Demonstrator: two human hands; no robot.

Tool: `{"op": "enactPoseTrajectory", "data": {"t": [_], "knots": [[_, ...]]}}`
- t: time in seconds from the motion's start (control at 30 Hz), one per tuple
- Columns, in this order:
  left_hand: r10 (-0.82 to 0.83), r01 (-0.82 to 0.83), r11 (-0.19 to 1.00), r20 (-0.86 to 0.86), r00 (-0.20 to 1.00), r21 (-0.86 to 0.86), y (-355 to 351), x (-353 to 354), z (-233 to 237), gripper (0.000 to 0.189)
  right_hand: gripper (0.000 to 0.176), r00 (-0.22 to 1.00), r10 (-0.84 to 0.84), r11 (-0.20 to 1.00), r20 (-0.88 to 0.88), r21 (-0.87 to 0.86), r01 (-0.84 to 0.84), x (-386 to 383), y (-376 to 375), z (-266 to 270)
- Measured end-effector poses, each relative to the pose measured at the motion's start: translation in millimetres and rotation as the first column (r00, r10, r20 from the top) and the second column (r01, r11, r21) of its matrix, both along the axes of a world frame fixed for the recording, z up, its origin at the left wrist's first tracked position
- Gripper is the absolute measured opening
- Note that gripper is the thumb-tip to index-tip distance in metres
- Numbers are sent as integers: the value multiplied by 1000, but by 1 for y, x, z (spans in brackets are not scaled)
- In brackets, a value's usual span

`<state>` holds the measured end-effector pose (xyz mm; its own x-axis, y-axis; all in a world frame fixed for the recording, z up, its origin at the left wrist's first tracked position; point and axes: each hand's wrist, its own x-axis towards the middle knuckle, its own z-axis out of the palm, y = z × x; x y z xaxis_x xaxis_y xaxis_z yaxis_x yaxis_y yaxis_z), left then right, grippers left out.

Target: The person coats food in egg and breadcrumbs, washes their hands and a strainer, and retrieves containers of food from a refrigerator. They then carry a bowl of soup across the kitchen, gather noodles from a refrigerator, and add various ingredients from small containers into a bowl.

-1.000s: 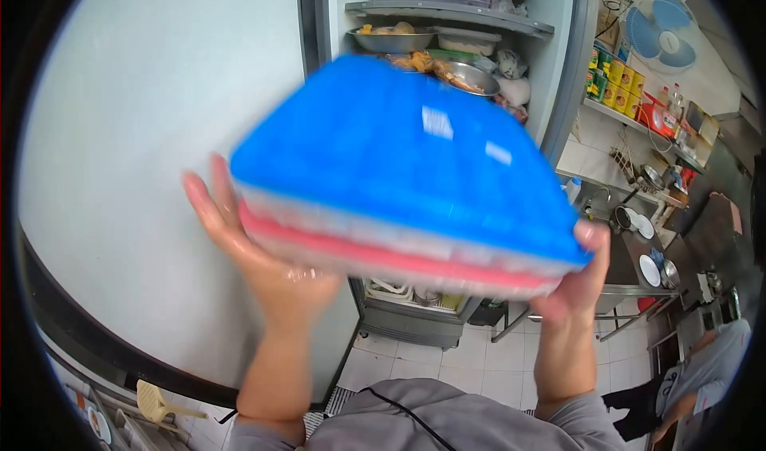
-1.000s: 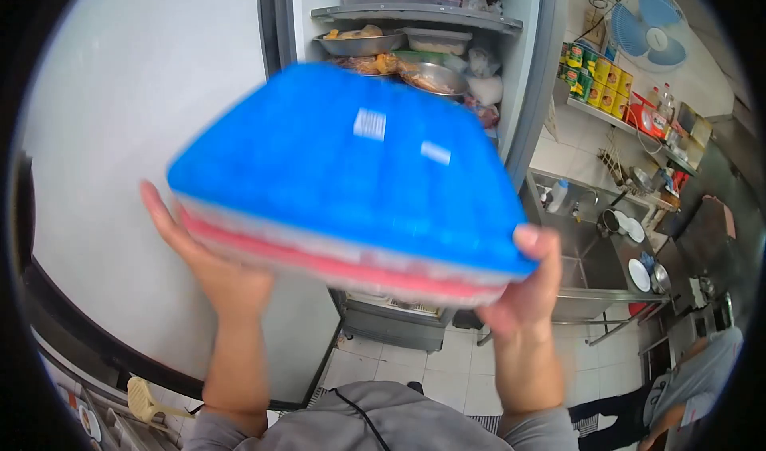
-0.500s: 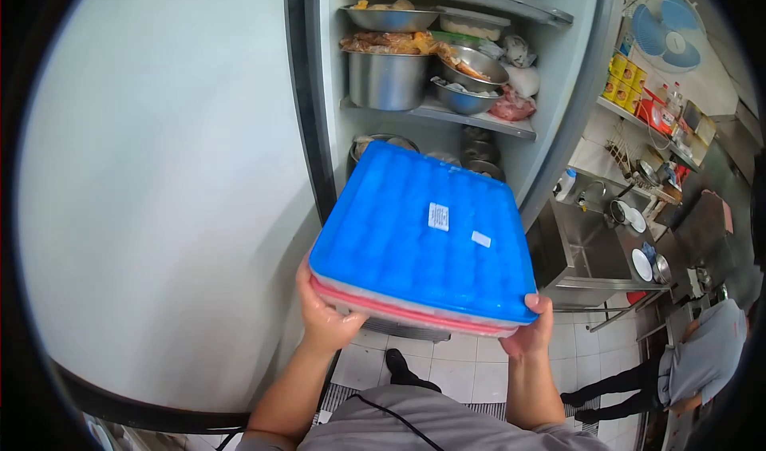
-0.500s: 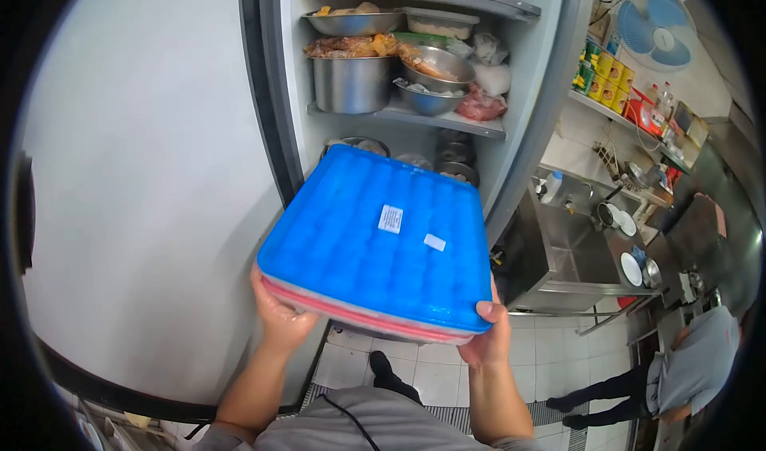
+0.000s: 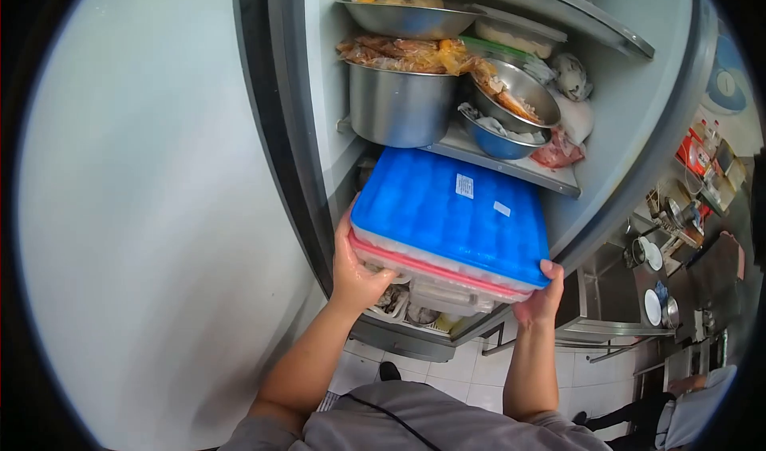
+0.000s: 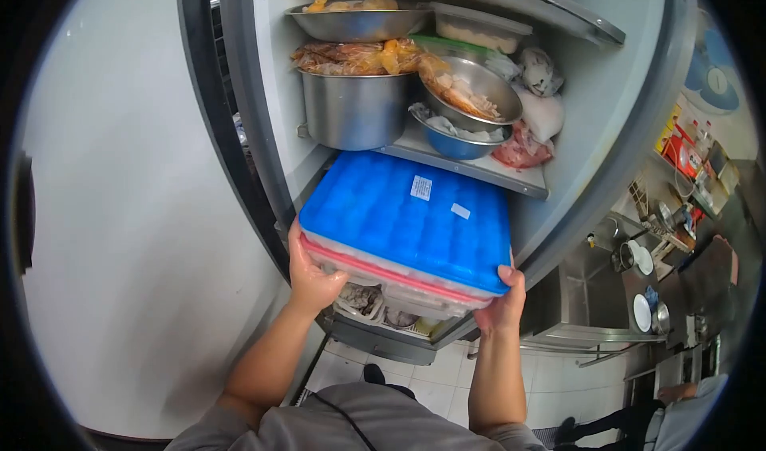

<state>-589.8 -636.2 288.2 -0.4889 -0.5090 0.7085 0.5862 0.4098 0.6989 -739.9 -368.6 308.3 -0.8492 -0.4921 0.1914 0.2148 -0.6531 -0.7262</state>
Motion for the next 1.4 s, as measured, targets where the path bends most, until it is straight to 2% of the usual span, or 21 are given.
{"op": "enactPoseTrajectory", "data": {"t": [0.13,0.23,0.33,0.4,0.43,0.47,0.53,0.6,0.67,0.7,0.73,0.8,0.83,0.87,0.9,0.93,1.0,1.03,1.1,1.3,1.4], "knots": [[-7,6,1000,-13,1000,-31,-17,-35,13,100,64,998,-12,1000,57,-18,13,-39,-26,2],[48,-48,998,9,999,-27,-27,-58,15,102,55,985,-7,1000,171,-27,12,-73,-37,3],[47,-47,999,-24,999,-12,-28,-80,18,105,53,987,-24,999,160,-35,30,-106,-53,9],[91,-91,996,2,996,4,-28,-90,25,99,54,994,-40,997,97,-62,46,-118,-66,16],[206,-202,977,45,978,-72,-32,-91,26,98,55,995,-57,996,77,-68,63,-118,-75,21],[198,-194,978,51,979,-71,-36,-93,27,98,56,995,-80,993,60,-78,85,-121,-81,25],[335,-325,939,88,938,-112,-41,-100,30,98,62,994,-105,993,6,-57,105,-150,-95,16],[322,-319,944,27,946,-84,-52,-114,20,97,61,988,-68,992,138,-92,81,-157,-112,26],[311,-305,949,71,948,-79,-61,-120,19,95,62,994,-46,995,94,-81,54,-190,-115,15],[427,-401,900,159,890,-172,-57,-115,29,88,63,998,-22,998,56,-58,25,-194,-116,10],[415,-387,906,169,894,-174,-54,-117,30,88,63,997,-35,998,66,-56,39,-199,-117,4],[527,-502,836,70,847,-220,-47,-123,32,80,61,997,73,992,17,-100,-71,-207,-123,-1],[520,-494,841,76,851,-220,-36,-121,32,80,61,999,-12,999,36,-48,13,-200,-130,5],[576,-536,728,-42,816,-428,-20,-114,29,75,61,999,-15,999,37,-47,17,-211,-133,3],[595,-559,565,-170,786,-607,-4,-109,23,70,61,994,78,996,79,-45,-75,-227,-136,-6],[568,-425,584,-26,823,-691,8,-109,16,57,61,978,171,985,117,-43,-167,-237,-142,-8],[508,-152,605,231,830,-782,22,-106,10,40,62,978,168,986,121,-25,-166,-250,-159,-14],[497,-142,616,243,833,-775,24,-109,8,40,62,977,174,985,120,-8,-175,-252,-164,-14],[586,-209,541,187,789,-815,23,-115,4,27,61,975,134,989,175,36,-142,-253,-166,-9],[550,-226,577,169,818,-784,15,-112,0,25,63,959,-48,984,278,177,-2,-232,-173,12],[534,-216,604,189,824,-767,14,-110,-2,26,65,992,-10,972,128,234,-21,-242,-172,4]]}}
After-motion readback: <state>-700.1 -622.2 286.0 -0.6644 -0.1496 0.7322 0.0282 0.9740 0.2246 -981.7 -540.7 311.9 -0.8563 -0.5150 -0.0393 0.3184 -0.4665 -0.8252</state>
